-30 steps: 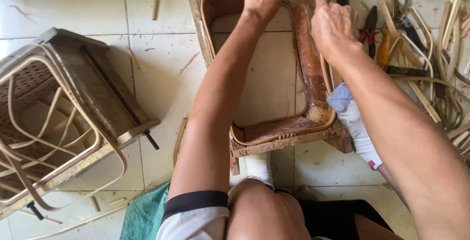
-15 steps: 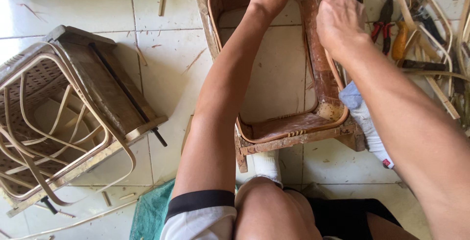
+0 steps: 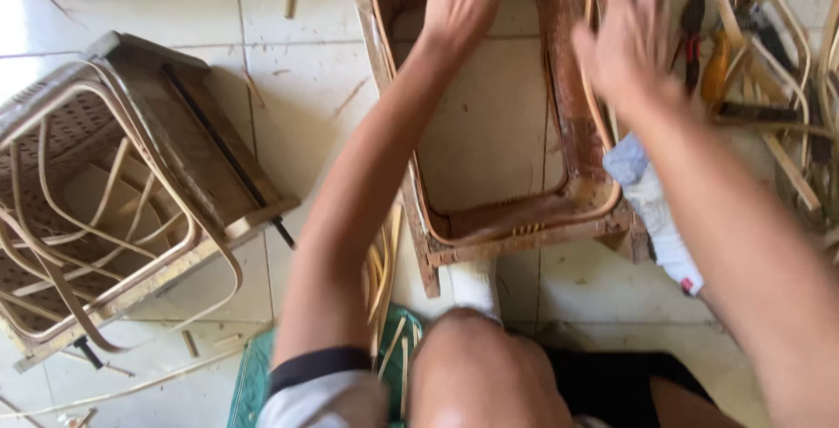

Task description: The person weaves a rectangular basket by fitting a pre-woven basket body into a wooden mold, then attaching and trimming a bamboo rim strip around the top edge. They use scissors to cut the strip and a knife to tuck and secure the ends.

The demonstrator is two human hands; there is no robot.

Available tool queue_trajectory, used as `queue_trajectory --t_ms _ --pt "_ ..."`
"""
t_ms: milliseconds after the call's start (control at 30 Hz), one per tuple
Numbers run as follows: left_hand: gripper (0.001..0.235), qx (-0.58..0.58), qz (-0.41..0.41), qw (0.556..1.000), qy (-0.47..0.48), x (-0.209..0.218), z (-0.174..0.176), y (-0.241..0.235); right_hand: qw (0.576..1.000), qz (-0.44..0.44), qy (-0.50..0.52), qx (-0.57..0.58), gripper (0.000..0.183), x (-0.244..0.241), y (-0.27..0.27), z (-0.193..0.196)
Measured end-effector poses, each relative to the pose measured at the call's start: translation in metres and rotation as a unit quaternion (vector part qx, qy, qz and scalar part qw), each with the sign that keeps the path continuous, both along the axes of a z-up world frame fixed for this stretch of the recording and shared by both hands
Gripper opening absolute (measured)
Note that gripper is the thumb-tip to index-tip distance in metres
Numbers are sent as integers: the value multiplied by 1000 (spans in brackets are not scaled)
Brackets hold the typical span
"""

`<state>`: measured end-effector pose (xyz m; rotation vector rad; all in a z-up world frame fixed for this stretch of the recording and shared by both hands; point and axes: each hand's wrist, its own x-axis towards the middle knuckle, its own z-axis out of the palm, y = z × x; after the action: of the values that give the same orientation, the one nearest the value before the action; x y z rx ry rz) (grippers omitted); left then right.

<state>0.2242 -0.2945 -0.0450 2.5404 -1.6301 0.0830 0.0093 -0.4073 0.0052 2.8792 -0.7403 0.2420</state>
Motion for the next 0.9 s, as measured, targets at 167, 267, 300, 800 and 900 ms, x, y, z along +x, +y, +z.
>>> queue_trajectory --t_ms 167,267,300,800,900 --pt "68 -39 -190 977 90 -113 82 173 943 -133 -59 301 84 -22 6 -23" --pt "78 69 -232 959 147 -174 102 260 935 -170 24 310 74 -22 8 -23" --pt "91 26 -225 951 212 -181 101 271 925 -197 66 317 73 -18 5 -19" --pt "28 -96 -146 964 198 -193 90 281 918 -109 -91 371 59 -43 -14 -70" --pt "28 -106 -142 959 223 -199 92 281 872 -161 -97 452 50 -53 -9 -50"
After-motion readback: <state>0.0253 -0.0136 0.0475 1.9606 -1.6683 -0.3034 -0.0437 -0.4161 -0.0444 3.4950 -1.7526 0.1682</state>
